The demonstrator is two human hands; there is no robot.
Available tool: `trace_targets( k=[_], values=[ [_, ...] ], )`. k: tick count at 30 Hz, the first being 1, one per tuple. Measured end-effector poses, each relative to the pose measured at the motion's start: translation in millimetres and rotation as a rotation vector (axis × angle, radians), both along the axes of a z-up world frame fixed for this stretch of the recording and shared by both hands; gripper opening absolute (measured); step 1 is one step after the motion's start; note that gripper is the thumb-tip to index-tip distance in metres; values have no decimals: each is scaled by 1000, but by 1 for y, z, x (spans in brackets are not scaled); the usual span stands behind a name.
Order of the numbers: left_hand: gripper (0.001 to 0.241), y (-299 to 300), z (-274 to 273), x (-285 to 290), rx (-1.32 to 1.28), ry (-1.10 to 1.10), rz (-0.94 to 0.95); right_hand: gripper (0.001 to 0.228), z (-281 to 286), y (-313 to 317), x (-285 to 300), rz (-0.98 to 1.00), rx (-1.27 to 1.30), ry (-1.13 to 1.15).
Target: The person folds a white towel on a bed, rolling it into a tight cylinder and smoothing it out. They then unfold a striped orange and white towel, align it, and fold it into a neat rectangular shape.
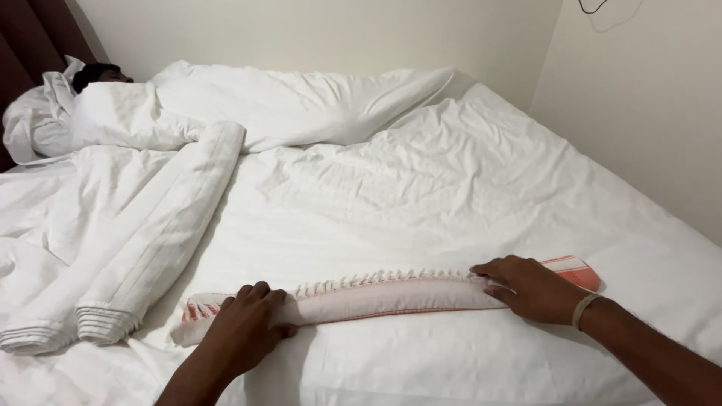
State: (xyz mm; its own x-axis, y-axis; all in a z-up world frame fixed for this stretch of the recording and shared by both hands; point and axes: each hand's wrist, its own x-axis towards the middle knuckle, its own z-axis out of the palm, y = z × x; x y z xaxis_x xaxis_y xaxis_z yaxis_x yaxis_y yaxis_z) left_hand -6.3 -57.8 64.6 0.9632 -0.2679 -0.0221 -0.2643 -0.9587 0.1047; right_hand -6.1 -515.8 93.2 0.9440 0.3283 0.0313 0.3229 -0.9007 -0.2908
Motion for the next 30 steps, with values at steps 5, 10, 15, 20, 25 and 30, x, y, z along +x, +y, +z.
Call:
trace_targets(
  k=[5, 10, 15, 20, 25, 30],
  values=[
    [58, 2, 30, -12, 59, 101, 98, 38, 13, 10, -5, -64, -42, 110],
    [44, 9, 11, -9, -57, 138, 43, 24, -11, 3, -12, -95, 4, -1],
    [29, 20, -15, -14, -317, -74, -178, 39, -7, 10, -29, -148, 64, 1],
    [53, 41, -23, -25, -234, -214, -153, 46, -7, 3, -35, -81, -202, -46],
    [60, 58, -22, -37, -27, -350, 0, 51, -34, -43, -36, -233, -429, -140],
    [60, 83, -65, -53, 5, -425, 92, 66, -34, -75, -53, -342, -429, -179]
  ],
)
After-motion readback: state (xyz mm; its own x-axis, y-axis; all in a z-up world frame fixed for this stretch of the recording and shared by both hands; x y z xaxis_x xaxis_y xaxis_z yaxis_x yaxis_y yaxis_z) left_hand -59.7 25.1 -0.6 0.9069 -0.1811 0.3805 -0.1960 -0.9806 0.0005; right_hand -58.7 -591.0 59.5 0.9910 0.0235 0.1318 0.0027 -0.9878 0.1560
